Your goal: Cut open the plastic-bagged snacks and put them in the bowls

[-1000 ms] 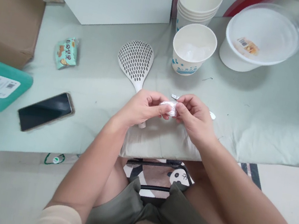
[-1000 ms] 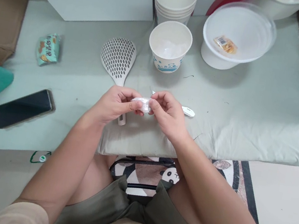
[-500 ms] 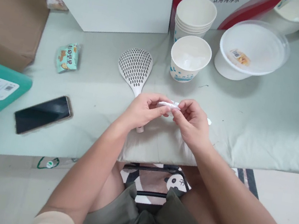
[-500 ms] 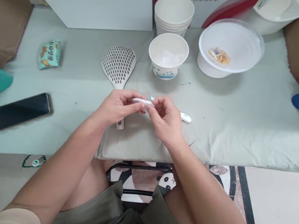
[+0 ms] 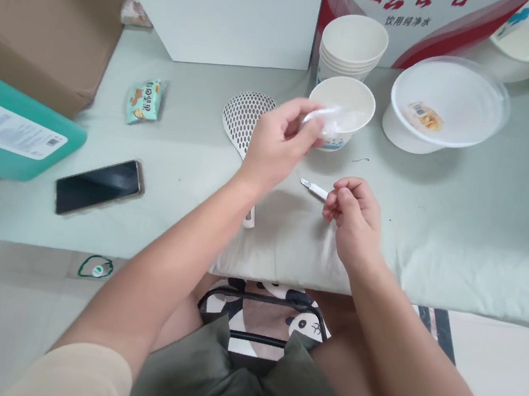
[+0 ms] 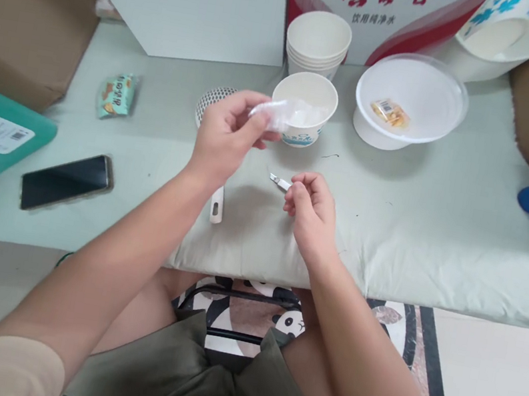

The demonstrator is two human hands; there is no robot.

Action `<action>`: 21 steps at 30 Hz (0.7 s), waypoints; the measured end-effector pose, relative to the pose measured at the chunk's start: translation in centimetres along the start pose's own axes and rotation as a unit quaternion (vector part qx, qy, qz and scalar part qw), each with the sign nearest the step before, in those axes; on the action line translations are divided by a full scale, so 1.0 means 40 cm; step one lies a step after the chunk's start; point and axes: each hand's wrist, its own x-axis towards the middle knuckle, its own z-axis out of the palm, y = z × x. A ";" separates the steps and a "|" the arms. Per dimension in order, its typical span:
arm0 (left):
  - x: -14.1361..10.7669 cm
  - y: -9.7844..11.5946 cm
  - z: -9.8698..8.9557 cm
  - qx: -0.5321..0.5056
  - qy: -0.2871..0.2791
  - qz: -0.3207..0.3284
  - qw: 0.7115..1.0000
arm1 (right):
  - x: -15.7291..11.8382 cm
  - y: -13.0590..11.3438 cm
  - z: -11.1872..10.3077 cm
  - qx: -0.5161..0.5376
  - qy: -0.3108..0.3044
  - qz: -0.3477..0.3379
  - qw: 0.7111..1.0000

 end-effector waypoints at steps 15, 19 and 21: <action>0.192 0.120 0.221 0.162 -0.120 0.174 0.964 | 0.058 -0.019 -0.108 0.059 0.098 -0.001 0.993; 0.249 0.178 0.409 0.270 -0.217 0.215 0.913 | 0.067 -0.020 -0.150 0.106 0.175 0.000 0.979; 0.297 0.190 0.510 0.325 -0.260 0.226 0.881 | 0.067 -0.022 -0.170 0.120 0.205 0.008 0.971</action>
